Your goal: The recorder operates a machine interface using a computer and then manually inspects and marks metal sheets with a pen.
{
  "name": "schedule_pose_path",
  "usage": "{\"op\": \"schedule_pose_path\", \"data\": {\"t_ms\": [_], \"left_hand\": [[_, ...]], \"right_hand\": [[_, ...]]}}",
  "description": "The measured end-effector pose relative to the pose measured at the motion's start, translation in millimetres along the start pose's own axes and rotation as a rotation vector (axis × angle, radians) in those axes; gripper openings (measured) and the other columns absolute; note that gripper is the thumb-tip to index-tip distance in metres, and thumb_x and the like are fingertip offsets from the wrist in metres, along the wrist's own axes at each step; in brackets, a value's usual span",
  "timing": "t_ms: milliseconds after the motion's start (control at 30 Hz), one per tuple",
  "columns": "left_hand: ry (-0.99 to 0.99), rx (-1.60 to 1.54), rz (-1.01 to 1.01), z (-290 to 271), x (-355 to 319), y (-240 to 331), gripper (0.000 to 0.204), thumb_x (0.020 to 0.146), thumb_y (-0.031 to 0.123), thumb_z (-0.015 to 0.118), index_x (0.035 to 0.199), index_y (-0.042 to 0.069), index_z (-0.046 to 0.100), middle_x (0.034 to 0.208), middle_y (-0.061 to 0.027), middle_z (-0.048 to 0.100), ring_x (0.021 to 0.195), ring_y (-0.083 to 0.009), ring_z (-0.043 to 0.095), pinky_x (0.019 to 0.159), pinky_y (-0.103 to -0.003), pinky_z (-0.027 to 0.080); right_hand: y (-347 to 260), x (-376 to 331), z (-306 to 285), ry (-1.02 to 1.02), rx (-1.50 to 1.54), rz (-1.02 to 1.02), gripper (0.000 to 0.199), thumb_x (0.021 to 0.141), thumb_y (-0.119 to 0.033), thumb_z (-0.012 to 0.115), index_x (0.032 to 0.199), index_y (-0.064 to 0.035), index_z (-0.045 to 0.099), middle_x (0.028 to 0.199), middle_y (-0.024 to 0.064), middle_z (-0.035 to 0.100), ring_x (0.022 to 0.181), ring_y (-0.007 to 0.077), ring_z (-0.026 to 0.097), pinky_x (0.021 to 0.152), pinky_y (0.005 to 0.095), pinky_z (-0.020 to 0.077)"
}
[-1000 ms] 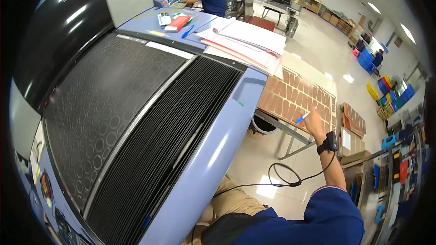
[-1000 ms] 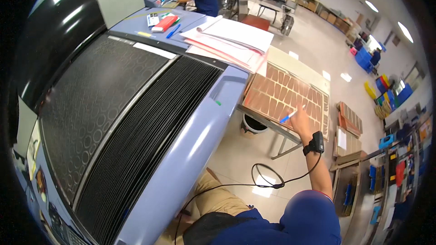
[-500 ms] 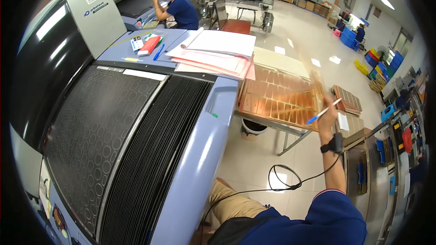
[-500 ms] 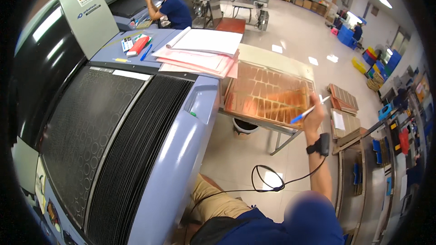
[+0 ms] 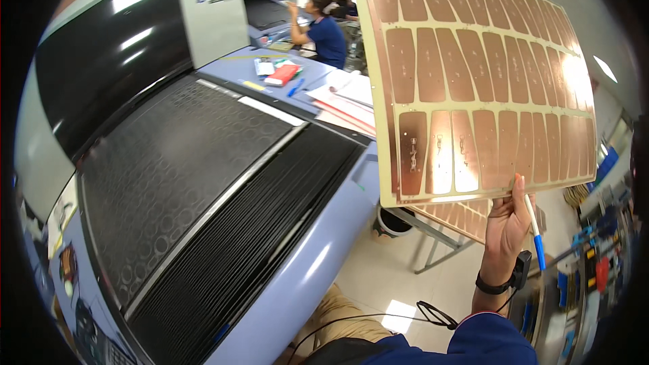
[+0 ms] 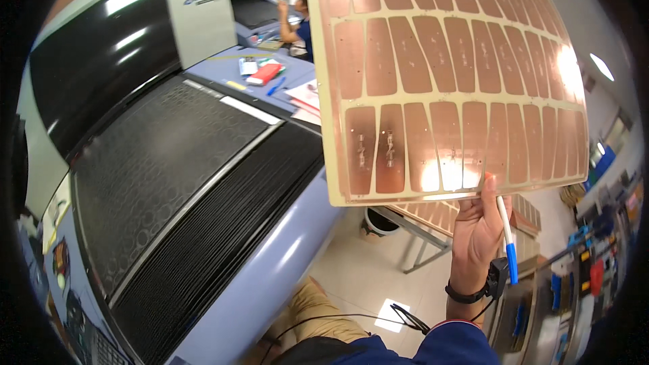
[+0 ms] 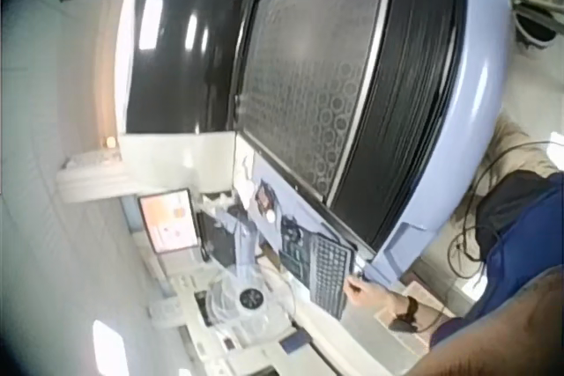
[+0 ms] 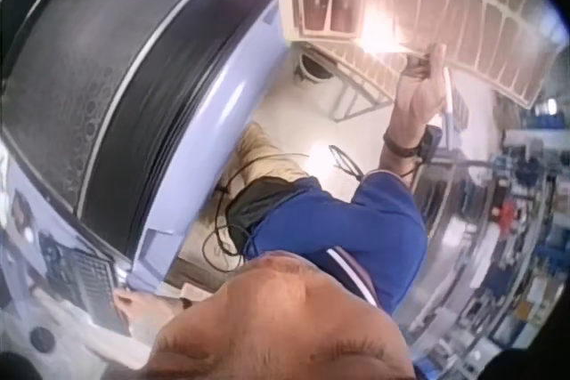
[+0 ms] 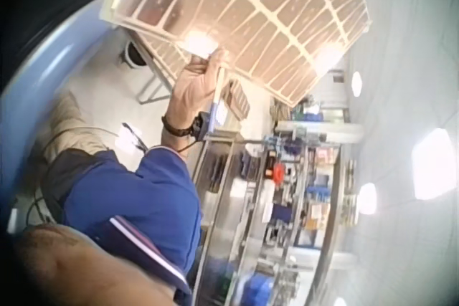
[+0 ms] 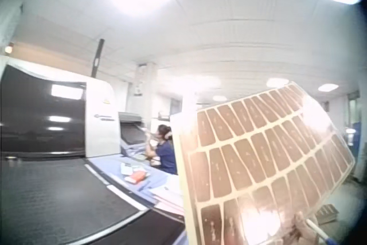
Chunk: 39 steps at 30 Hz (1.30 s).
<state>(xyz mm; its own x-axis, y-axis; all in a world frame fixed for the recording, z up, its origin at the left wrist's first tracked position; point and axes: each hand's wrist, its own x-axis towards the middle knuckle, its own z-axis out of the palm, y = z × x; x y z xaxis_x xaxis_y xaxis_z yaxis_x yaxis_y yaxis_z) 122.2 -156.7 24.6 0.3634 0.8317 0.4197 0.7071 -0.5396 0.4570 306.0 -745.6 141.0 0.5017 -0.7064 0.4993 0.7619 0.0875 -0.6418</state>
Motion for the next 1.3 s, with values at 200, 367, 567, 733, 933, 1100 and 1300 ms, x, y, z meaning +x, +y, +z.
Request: {"op": "schedule_pose_path", "data": {"t_ms": [200,367,567,733,933,1100,1300], "left_hand": [[0.248,-0.331,0.099,10,-6,-23,0.035,0.1,0.025,0.065,0.095,-0.008,0.073,0.081,-0.0185,0.073,0.071,-0.0287,0.067,0.066,-0.038,0.055],[0.263,-0.37,0.092,18,-7,-23,0.034,0.099,0.027,0.067,0.094,-0.006,0.073,0.08,-0.017,0.073,0.07,-0.0293,0.068,0.066,-0.04,0.054],[0.304,-0.402,0.07,16,-6,-20,0.034,0.099,0.028,0.065,0.093,-0.005,0.073,0.079,-0.0162,0.073,0.07,-0.0286,0.068,0.066,-0.04,0.053],[0.298,-0.412,0.051,14,-5,-20,0.037,0.101,0.03,0.06,0.089,-0.002,0.072,0.079,-0.0141,0.073,0.071,-0.0269,0.068,0.067,-0.039,0.053],[0.261,-0.401,0.03,13,-14,-9,0.03,0.101,0.025,0.063,0.093,-0.003,0.073,0.082,-0.0141,0.074,0.072,-0.0251,0.068,0.067,-0.038,0.053],[0.296,-0.351,0.004,10,-15,-3,0.031,0.101,0.025,0.064,0.096,-0.004,0.074,0.079,-0.0148,0.073,0.069,-0.0264,0.068,0.064,-0.038,0.054],[0.309,-0.42,0.032,18,-4,-39,0.034,0.1,0.026,0.064,0.088,-0.004,0.072,0.075,-0.0137,0.071,0.065,-0.0247,0.066,0.06,-0.037,0.052]], "right_hand": [[40,-24,47,-0.193,0.302,0.219,0.019,0.105,-0.005,0.055,0.123,-0.0012,0.058,0.111,0.0135,0.073,0.101,0.0199,0.073,0.085,0.0334,0.065],[49,-40,73,-0.216,0.367,0.398,0.021,0.105,-0.004,0.053,0.125,-0.0014,0.057,0.113,0.0134,0.073,0.103,0.0206,0.073,0.086,0.0331,0.0651],[62,-61,118,-0.306,0.298,0.614,0.016,0.103,-0.006,0.058,0.118,-0.0023,0.059,0.103,0.0083,0.071,0.092,0.0174,0.072,0.081,0.0311,0.0634],[104,-90,171,-0.484,0.256,0.854,0.013,0.101,-0.006,0.062,0.113,-0.0014,0.064,0.103,0.0083,0.069,0.095,0.0175,0.07,0.087,0.0351,0.0609],[184,-143,241,-0.653,0.305,1.174,0.013,0.1,-0.002,0.059,0.112,0.0021,0.063,0.106,0.0083,0.067,0.093,0.0183,0.068,0.093,0.0365,0.0595],[178,-206,249,-0.637,0.246,1.405,0.003,0.102,0.001,0.053,0.104,-0.0007,0.055,0.104,0.0082,0.062,0.094,0.0167,0.065,0.092,0.0353,0.0593],[94,-193,220,-1.046,0.321,1.935,0.08,0.103,-0.011,0.061,0.16,0.0053,0.009,0.152,0.0237,0.043,0.141,0.0323,0.047,0.115,0.0426,0.0467]]}}
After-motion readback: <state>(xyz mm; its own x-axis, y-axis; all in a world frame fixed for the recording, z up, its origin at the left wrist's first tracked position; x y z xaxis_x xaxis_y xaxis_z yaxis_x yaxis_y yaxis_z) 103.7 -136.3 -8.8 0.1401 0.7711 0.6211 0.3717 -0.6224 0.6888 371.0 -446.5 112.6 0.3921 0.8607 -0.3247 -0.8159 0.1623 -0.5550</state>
